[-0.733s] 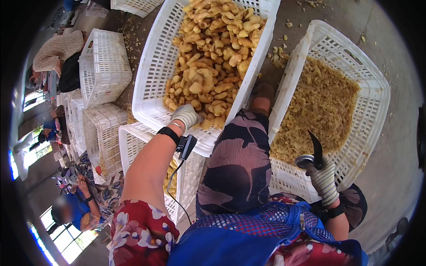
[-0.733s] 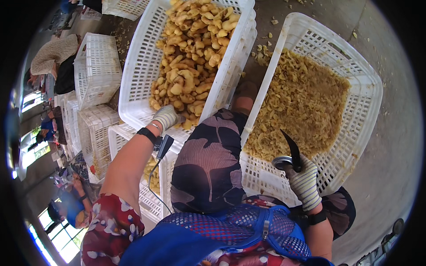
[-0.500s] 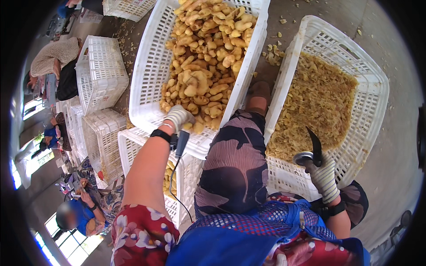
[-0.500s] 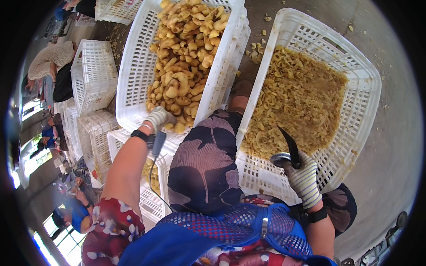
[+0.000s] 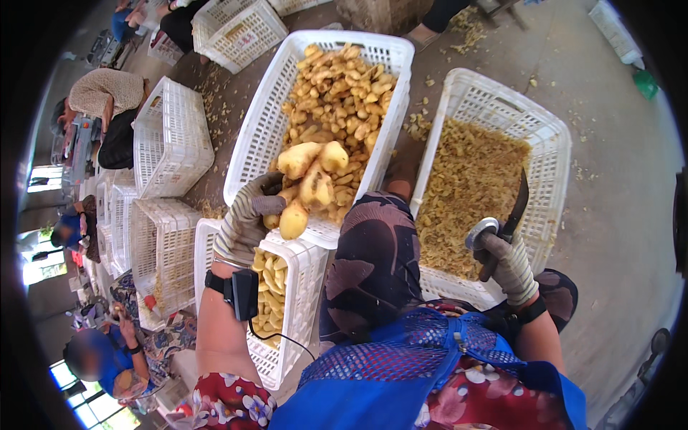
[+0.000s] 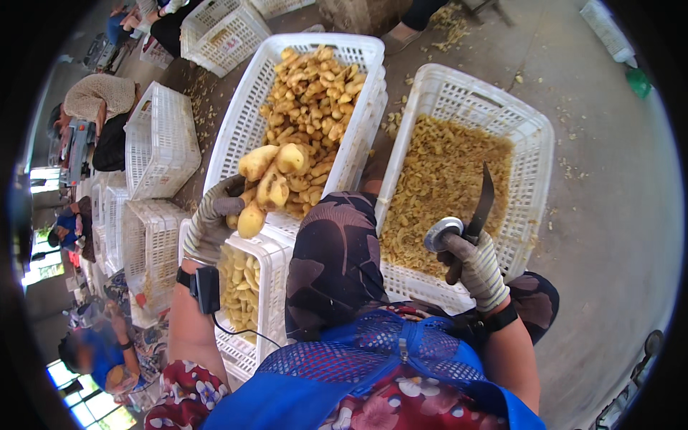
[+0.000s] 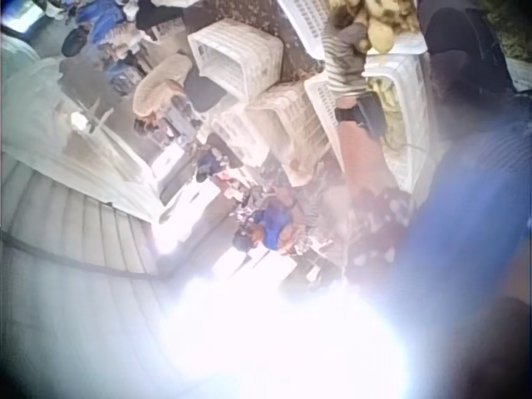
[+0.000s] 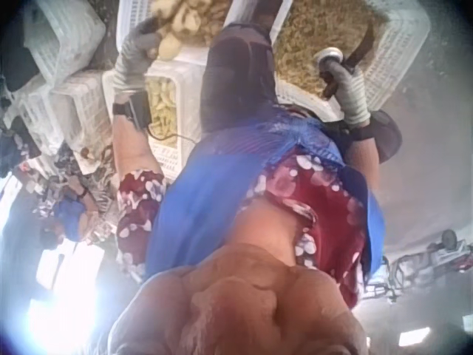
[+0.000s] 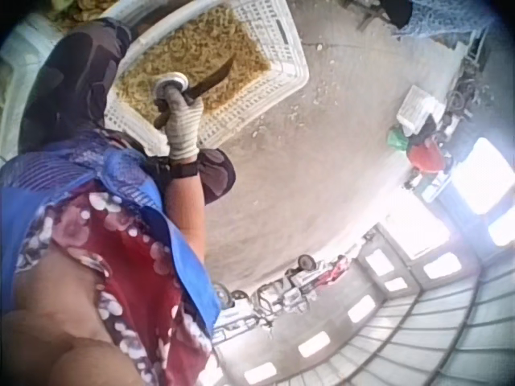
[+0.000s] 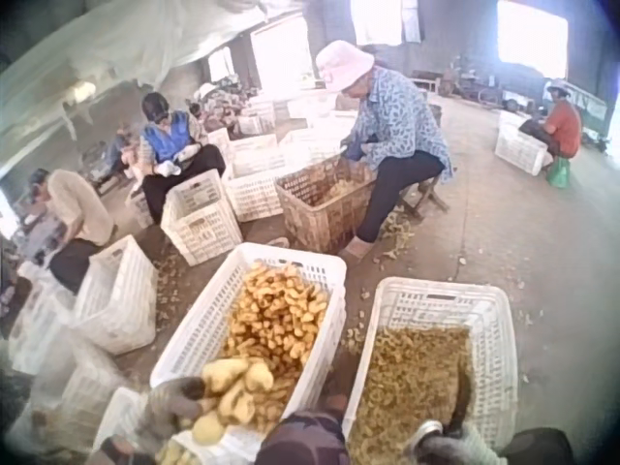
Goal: The person peels pieces of ginger using a hand-held blade while sitting among several baskets of produce.
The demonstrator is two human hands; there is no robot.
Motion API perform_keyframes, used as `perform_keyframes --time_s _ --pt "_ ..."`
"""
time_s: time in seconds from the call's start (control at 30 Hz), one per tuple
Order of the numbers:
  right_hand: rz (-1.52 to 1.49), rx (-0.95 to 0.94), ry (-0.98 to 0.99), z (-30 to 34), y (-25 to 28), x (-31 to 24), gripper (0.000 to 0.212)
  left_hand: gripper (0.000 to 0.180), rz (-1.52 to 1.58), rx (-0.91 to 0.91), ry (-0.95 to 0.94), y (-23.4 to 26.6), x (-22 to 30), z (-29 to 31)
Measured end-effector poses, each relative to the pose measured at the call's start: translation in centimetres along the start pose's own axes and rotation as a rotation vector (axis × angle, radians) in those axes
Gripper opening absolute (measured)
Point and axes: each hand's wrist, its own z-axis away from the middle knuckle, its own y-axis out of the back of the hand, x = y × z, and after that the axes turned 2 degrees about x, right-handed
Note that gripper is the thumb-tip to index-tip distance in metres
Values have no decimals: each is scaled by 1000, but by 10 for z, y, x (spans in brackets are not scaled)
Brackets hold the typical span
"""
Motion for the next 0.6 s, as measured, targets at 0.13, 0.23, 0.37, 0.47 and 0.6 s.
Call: perform_keyframes --time_s 0.13,0.23,0.37,0.47,0.6 --pt "-70 -91 118 26 -14 -35 33 75 -22 -211 -62 -54 1 24" --pt "-150 -157 188 51 -25 -53 44 73 -39 -313 -91 -96 -5 40" --pt "-343 -306 252 75 -25 -49 37 71 -93 -385 -150 -155 -20 67" --pt "-593 -348 189 88 -26 -42 28 71 -369 -328 -328 -176 -44 78" --pt "-667 -266 199 94 -21 -28 49 73 -727 -263 -572 -193 -66 83"
